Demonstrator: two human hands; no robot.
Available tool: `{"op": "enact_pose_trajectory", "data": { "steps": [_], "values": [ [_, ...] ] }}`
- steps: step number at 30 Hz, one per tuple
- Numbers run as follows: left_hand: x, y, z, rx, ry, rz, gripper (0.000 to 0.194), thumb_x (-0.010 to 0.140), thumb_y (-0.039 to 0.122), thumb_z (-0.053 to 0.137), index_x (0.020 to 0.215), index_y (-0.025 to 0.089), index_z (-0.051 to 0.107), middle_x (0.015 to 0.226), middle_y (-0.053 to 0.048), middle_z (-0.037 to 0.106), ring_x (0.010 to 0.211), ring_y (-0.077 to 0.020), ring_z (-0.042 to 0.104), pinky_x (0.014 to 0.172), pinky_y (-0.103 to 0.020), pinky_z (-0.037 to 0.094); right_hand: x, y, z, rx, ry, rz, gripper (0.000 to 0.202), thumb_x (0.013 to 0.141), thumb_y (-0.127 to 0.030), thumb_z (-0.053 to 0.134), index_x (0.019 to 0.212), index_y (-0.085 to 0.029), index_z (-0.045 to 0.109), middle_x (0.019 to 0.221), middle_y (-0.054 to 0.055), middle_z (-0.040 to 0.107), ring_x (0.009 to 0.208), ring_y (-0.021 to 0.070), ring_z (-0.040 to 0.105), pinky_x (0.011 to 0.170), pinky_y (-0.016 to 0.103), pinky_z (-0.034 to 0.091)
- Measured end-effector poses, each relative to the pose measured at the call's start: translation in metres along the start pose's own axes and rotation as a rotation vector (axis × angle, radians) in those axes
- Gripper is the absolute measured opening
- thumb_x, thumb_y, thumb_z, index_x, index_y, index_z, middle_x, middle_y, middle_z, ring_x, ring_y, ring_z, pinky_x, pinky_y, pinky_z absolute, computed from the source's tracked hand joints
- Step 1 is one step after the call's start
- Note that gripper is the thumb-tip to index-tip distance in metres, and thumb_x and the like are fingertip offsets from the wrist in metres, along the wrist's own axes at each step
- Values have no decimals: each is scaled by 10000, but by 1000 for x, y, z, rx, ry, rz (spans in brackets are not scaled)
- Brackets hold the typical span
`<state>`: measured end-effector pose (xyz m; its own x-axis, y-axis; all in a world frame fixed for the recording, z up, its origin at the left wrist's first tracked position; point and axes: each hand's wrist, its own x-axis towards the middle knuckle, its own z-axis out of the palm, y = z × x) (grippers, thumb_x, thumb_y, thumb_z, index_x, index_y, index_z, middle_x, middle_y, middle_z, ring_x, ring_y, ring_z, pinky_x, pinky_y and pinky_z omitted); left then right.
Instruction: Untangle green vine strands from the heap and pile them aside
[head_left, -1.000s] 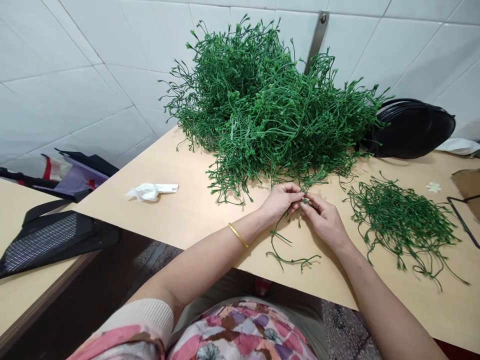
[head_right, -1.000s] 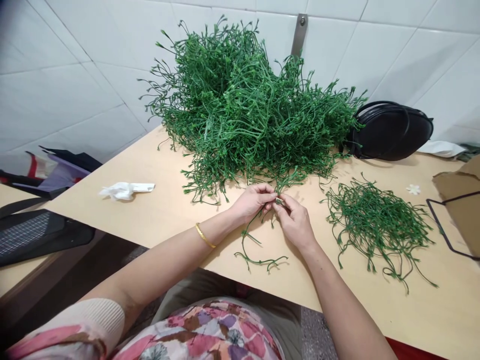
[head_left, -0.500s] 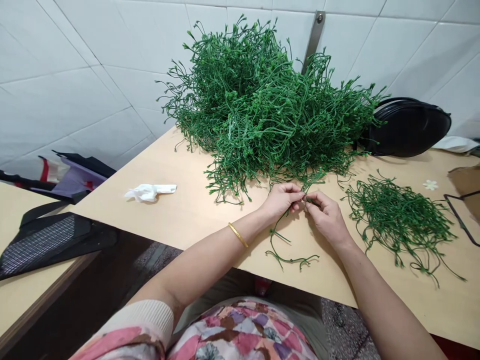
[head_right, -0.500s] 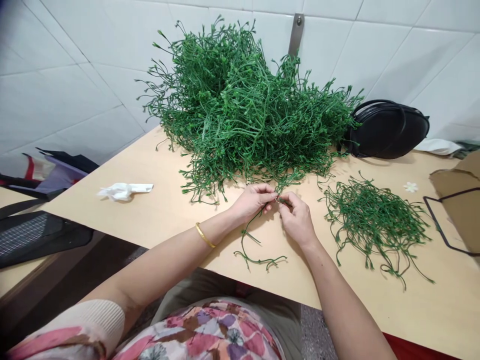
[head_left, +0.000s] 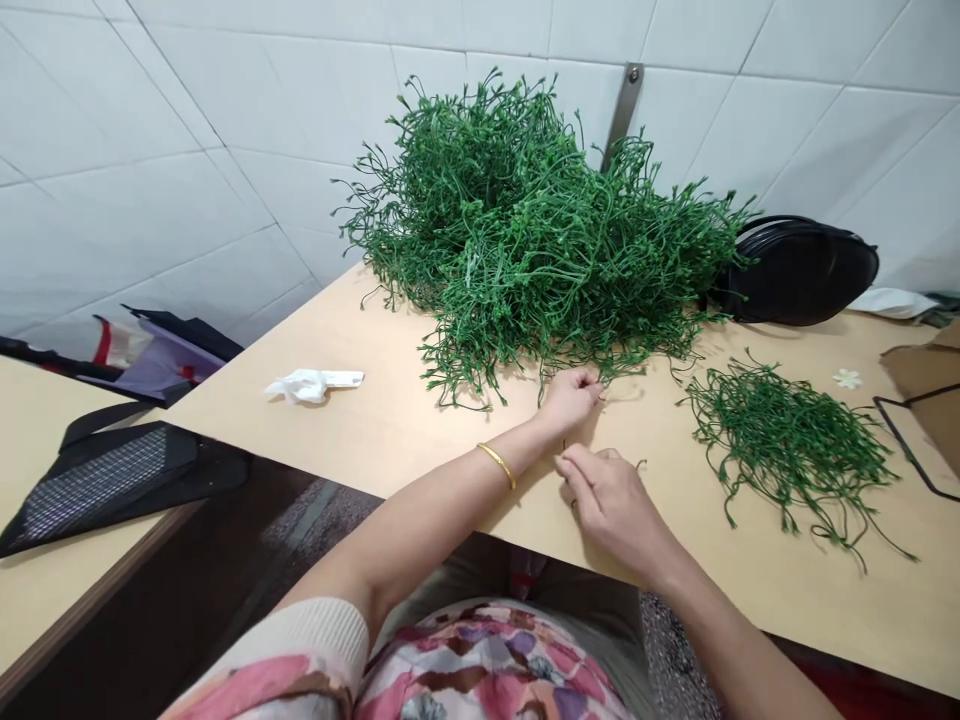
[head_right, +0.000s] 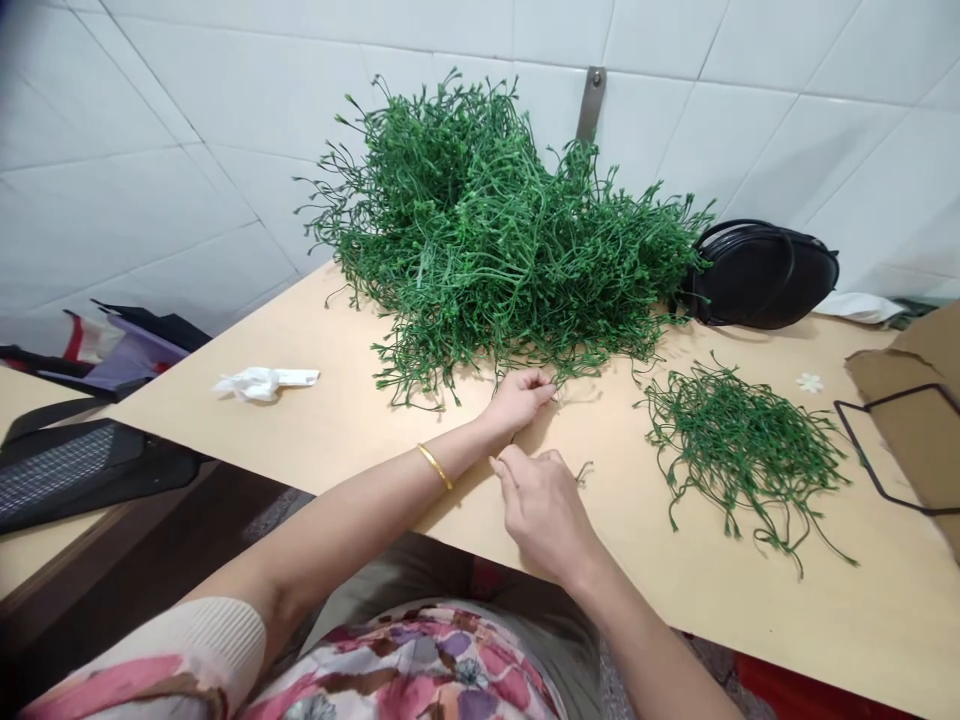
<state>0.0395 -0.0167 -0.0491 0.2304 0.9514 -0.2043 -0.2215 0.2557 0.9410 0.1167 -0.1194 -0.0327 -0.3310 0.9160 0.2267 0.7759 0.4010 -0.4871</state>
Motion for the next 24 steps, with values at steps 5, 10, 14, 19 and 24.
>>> {"op": "enact_pose_trajectory", "data": {
  "steps": [5,10,14,19,24],
  "values": [
    [-9,0,-7,60,-132,153,163,720,150,571,598,141,463,459,75,386,426,-22,292,439,-168,200,-11,31,-39,-244,382,82,252,891,-311,397,861,-185,612,696,59,637,613,172,520,684,320,346],
    [-13,8,-12,-52,-206,55,163,728,190,583,654,154,443,454,75,396,354,-9,241,385,-169,126,-23,86,-80,-716,639,347,320,845,-359,455,978,-127,631,901,167,615,884,313,513,788,478,315],
    [-11,12,-18,-166,-312,-78,138,739,189,571,722,171,435,481,72,416,324,-10,198,361,-162,82,-20,78,-74,-375,601,209,261,852,-313,452,974,-172,634,978,130,627,930,271,551,790,420,405],
    [-7,12,-25,-276,-406,-165,114,754,156,526,722,172,418,492,70,414,315,-10,191,340,-152,103,9,46,-45,34,453,20,227,871,-260,429,909,-196,643,949,84,653,899,204,598,823,356,449],
    [-8,14,-24,-246,-407,-127,111,770,151,508,715,177,415,475,61,433,310,-16,212,338,-150,101,38,42,-24,228,336,159,229,865,-289,433,925,-180,625,950,84,658,889,205,587,791,347,443]
  ]
}}
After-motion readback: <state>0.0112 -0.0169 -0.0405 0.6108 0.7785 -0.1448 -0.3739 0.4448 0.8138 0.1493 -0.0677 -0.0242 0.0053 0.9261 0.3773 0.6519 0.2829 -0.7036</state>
